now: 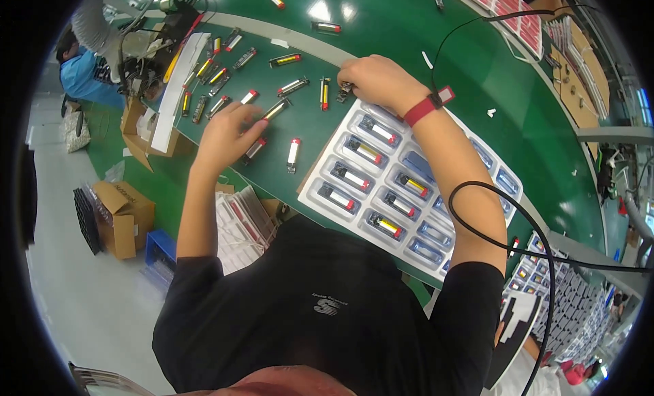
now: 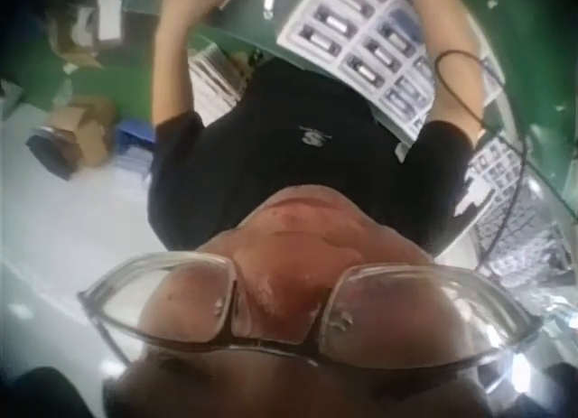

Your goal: The person assembles small electronic components by hand, placing batteries into plastic housings and organizing them in trays.

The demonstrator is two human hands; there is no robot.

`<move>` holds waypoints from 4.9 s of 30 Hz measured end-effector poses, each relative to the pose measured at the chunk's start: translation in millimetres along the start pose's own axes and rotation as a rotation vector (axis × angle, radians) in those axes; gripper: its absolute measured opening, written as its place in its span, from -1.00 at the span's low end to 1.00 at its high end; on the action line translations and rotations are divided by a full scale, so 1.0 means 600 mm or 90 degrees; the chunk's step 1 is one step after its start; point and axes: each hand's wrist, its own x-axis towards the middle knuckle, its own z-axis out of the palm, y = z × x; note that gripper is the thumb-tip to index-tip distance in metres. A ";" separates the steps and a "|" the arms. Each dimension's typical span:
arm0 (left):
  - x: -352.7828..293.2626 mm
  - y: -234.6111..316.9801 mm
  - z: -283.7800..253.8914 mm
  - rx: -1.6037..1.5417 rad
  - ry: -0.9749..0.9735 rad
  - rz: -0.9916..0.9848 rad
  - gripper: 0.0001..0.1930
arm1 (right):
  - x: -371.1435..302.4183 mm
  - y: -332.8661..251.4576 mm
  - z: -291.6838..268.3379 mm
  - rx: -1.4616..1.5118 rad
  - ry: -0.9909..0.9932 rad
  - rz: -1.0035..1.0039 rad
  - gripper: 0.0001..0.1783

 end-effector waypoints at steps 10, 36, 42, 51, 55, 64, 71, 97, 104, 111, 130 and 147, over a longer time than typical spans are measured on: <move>0.024 -0.007 0.016 0.183 0.102 0.131 -0.85 | -0.301 -0.091 -0.141 0.222 0.391 0.305 -0.81; 0.288 0.475 0.302 -0.728 -0.496 0.015 -0.52 | -0.569 0.038 -0.036 0.977 0.776 0.248 -0.80; 0.278 0.472 0.285 -1.009 -0.641 0.015 -0.34 | -0.550 0.026 -0.039 0.954 0.798 0.274 -0.79; 0.262 0.493 0.277 -0.783 -0.457 0.141 -0.39 | -0.535 0.016 -0.038 0.940 0.824 0.297 -0.80; 0.269 0.495 0.279 -0.723 -0.384 0.088 -0.56 | -0.535 0.007 -0.042 0.933 0.822 0.303 -0.80; 0.267 0.497 0.299 -0.947 -0.440 -0.036 -0.70 | -0.526 -0.004 -0.046 0.840 0.815 0.339 -0.80; 0.245 0.495 0.290 -1.097 -0.554 0.061 -0.43 | -0.498 -0.015 -0.032 0.673 0.790 0.407 -0.77; 0.237 0.494 0.308 -0.867 -0.446 0.117 -0.59 | -0.469 0.003 -0.006 0.391 0.802 0.426 -0.69; 0.260 0.459 0.270 -0.399 -0.265 0.359 -0.61 | -0.486 -0.007 -0.019 0.190 0.587 0.355 -0.61; 0.244 0.468 0.271 -0.362 -0.053 0.523 -0.66 | -0.478 -0.009 -0.013 0.018 0.650 0.287 -0.64; 0.395 0.303 0.239 0.006 -0.032 0.402 -0.63 | -0.512 0.058 0.036 0.273 0.511 0.554 -0.81; 0.275 0.458 0.200 -0.601 -0.522 0.225 -0.67 | -0.469 -0.040 -0.022 0.778 0.712 0.295 -0.77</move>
